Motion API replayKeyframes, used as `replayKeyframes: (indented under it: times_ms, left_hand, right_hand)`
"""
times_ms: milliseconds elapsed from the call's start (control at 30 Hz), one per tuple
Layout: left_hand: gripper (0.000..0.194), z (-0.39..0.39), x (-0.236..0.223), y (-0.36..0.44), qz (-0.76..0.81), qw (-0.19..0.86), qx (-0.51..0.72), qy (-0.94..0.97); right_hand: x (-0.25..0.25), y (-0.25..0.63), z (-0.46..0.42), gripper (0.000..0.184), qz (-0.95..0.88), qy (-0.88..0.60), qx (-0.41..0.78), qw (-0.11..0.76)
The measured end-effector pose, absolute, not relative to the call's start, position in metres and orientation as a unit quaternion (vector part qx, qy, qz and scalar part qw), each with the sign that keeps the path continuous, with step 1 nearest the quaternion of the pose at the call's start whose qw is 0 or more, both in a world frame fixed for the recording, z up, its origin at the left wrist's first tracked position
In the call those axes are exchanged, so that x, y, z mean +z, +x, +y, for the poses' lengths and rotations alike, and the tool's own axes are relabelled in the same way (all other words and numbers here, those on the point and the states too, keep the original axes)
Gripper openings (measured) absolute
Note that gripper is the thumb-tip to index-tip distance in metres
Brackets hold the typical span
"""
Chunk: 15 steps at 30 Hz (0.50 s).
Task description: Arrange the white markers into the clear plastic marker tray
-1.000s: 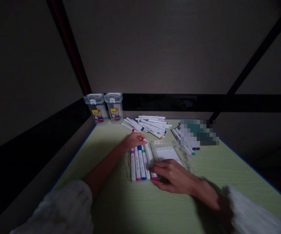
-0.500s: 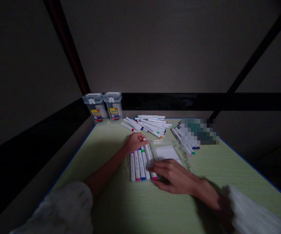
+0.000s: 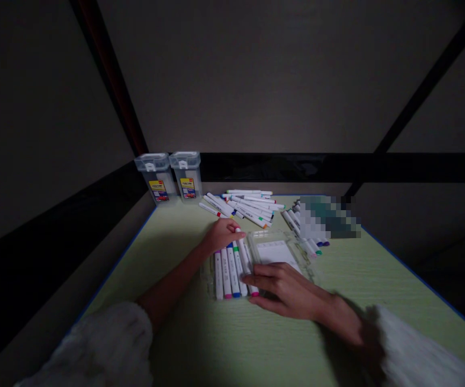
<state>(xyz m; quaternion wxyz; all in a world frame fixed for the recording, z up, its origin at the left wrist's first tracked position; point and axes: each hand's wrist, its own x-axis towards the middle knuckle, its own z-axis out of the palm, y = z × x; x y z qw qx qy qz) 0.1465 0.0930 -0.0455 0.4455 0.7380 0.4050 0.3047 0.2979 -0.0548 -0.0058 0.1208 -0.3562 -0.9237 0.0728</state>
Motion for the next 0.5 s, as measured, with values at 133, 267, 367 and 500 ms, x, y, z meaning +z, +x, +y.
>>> replayKeyframes:
  times_ms: [133, 267, 367, 500]
  left_hand:
    - [0.023, 0.092, -0.043, 0.146, 0.405, 0.452, 0.296, 0.737]
    - [0.023, 0.092, -0.041, 0.146, 0.402, 0.458, 0.3, 0.734]
    - [0.023, 0.091, -0.04, 0.146, 0.405, 0.47, 0.302, 0.724]
    - [0.025, 0.089, -0.035, 0.146, 0.413, 0.491, 0.308, 0.702]
  right_hand:
    - [-0.007, 0.297, -0.055, 0.035, -0.927, -0.355, 0.057, 0.108]
    - [-0.005, 0.297, -0.056, 0.038, -0.931, -0.351, 0.034, 0.092]
    - [-0.004, 0.296, -0.056, 0.038, -0.932, -0.35, 0.028, 0.09]
    - [-0.007, 0.296, -0.055, 0.036, -0.932, -0.352, 0.016, 0.086]
